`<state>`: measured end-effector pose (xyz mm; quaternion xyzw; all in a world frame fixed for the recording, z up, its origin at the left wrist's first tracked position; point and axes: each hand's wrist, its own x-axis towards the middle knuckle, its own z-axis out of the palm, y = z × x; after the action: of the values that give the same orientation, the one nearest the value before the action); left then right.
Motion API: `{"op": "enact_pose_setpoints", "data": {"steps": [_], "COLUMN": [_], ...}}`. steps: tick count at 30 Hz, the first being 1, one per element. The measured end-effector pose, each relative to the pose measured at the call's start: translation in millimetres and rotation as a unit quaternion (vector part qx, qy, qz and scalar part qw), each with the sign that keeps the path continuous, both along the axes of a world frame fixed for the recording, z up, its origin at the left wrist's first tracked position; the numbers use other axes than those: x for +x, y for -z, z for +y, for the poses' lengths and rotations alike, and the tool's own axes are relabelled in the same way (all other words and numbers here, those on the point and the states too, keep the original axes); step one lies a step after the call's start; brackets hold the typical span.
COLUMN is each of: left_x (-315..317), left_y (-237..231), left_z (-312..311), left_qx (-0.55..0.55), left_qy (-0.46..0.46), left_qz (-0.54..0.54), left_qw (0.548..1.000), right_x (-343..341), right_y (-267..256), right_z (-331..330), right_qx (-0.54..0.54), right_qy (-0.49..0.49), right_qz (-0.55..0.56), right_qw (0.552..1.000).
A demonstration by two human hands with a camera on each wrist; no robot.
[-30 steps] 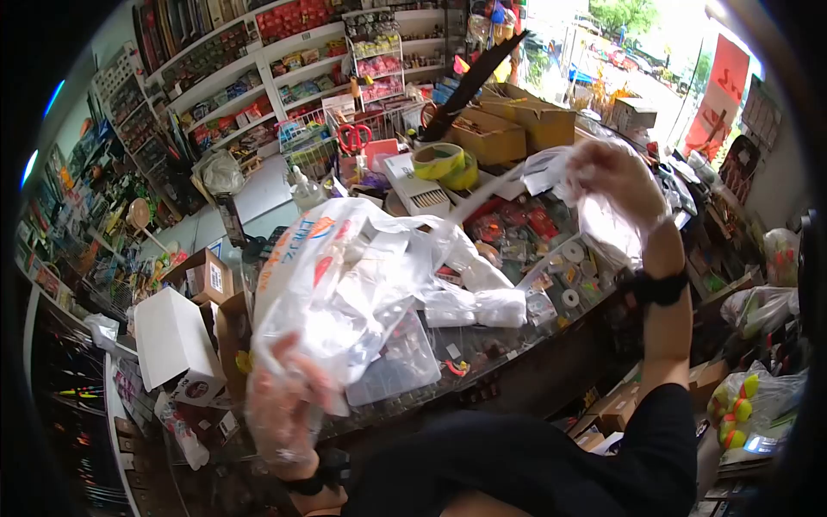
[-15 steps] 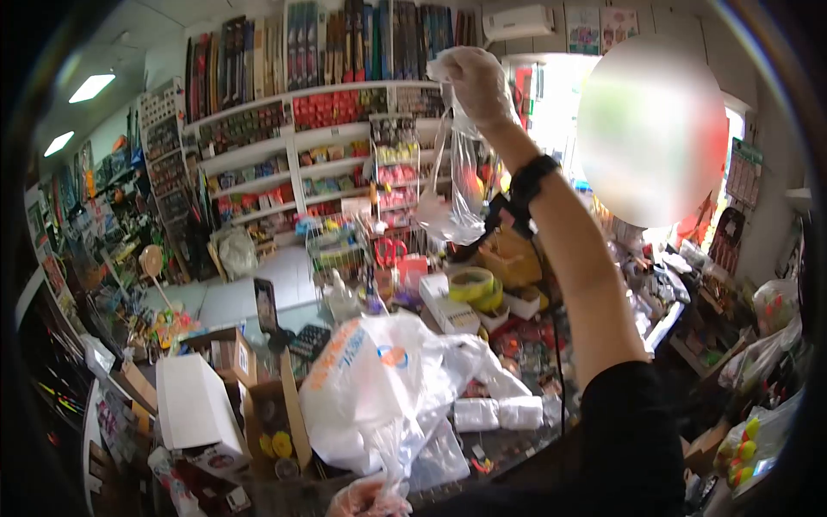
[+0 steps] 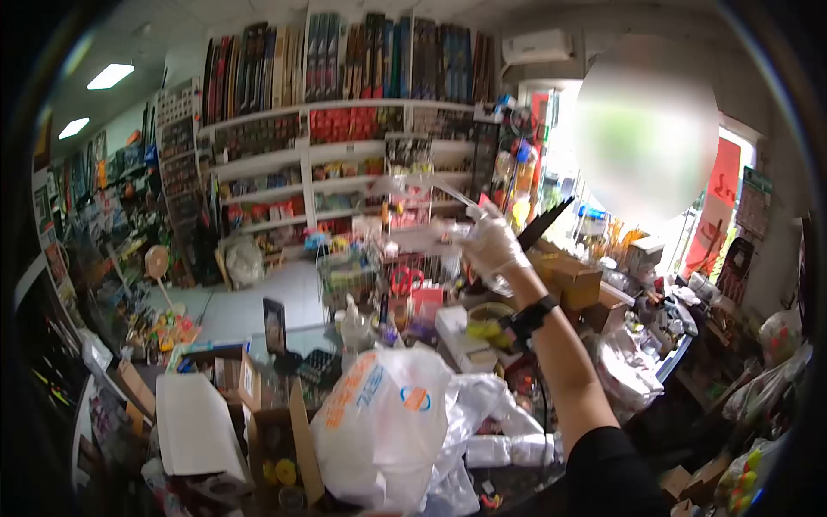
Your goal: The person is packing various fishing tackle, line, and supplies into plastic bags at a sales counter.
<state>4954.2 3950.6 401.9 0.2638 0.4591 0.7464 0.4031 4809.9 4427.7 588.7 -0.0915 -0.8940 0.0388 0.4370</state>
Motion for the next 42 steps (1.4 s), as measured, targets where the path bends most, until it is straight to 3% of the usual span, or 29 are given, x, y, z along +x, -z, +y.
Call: {"op": "enact_pose_setpoints", "data": {"steps": [1,3,4,5,7,10,12,13,14,15,19,22,23,25,27,28,29,30,31,33,34,37,38,39,40,42], "left_x": [-1,-3,-4,-4,-5,1,2,0,-5,-3,12,24,28,35,34,30,25,18,11,23,69,92,95,98,99,102], "left_y": [-1,2,3,5,6,-7,-6,-4,5,24,21,19,18,17,21,27,35,57,79,87,16,-14,-18,-21,-22,-17], "left_z": [1,5,7,8,12,22,26,27,21,17,28,39,43,52,58,56,53,38,23,41,105,135,137,139,141,142], "left_qx": [-0.012,-0.017,-0.003,0.01,0.0,-0.067,-0.058,-0.037,-0.105,-0.091,-0.095,-0.095,-0.093,-0.09,-0.077,-0.056,-0.026,-0.009,0.003,0.185,0.031,0.018,0.014,-0.02,-0.051,-0.036], "left_qy": [0.006,0.013,0.019,0.029,0.045,-0.023,0.002,0.0,-0.004,-0.049,-0.132,-0.199,-0.223,-0.272,-0.317,-0.325,-0.326,-0.24,-0.151,-0.119,-0.285,-0.331,-0.332,-0.328,-0.324,-0.332], "left_qz": [-0.013,-0.035,-0.034,-0.03,-0.043,-0.076,-0.043,-0.008,-0.005,0.045,0.033,0.002,-0.013,-0.067,-0.189,-0.282,-0.362,-0.379,-0.386,-0.261,0.074,0.067,0.07,0.098,0.125,0.128], "left_qw": [1.0,0.999,0.999,0.999,0.998,0.995,0.997,0.999,0.994,0.994,0.986,0.975,0.97,0.956,0.926,0.901,0.873,0.894,0.91,0.94,0.955,0.941,0.941,0.939,0.937,0.934], "right_x": [9,34,45,72,132,203,241,260,278,298,380,433,438,441,412,408,402,397,391,378,375,370,367,369,371,370], "right_y": [10,32,40,30,17,32,57,72,98,119,127,176,182,207,205,219,226,233,232,213,222,224,244,251,256,247], "right_z": [7,10,8,-5,-37,-41,-19,-10,14,35,75,174,196,242,235,243,248,253,246,225,236,233,248,246,243,242], "right_qx": [-0.008,-0.16,-0.247,-0.438,-0.496,-0.432,-0.417,-0.41,-0.416,-0.42,-0.317,-0.268,-0.071,-0.043,0.181,0.05,-0.021,-0.094,-0.129,-0.217,-0.24,-0.226,-0.209,-0.212,-0.142,-0.149], "right_qy": [0.014,-0.099,-0.171,-0.252,-0.322,-0.273,-0.18,-0.127,-0.075,-0.029,0.191,0.279,0.391,0.367,0.354,0.31,0.255,0.2,0.242,0.31,0.309,0.301,0.314,0.312,0.329,0.336], "right_qz": [-0.005,0.053,0.062,0.042,0.063,-0.001,-0.105,-0.157,-0.195,-0.235,-0.309,-0.205,-0.223,-0.198,-0.46,-0.356,-0.343,-0.328,-0.362,-0.452,-0.471,-0.487,-0.537,-0.537,-0.476,-0.46], "right_qw": [1.0,0.981,0.952,0.862,0.804,0.86,0.884,0.89,0.885,0.876,0.876,0.899,0.89,0.908,0.794,0.88,0.904,0.919,0.891,0.808,0.791,0.788,0.755,0.755,0.803,0.808]}}
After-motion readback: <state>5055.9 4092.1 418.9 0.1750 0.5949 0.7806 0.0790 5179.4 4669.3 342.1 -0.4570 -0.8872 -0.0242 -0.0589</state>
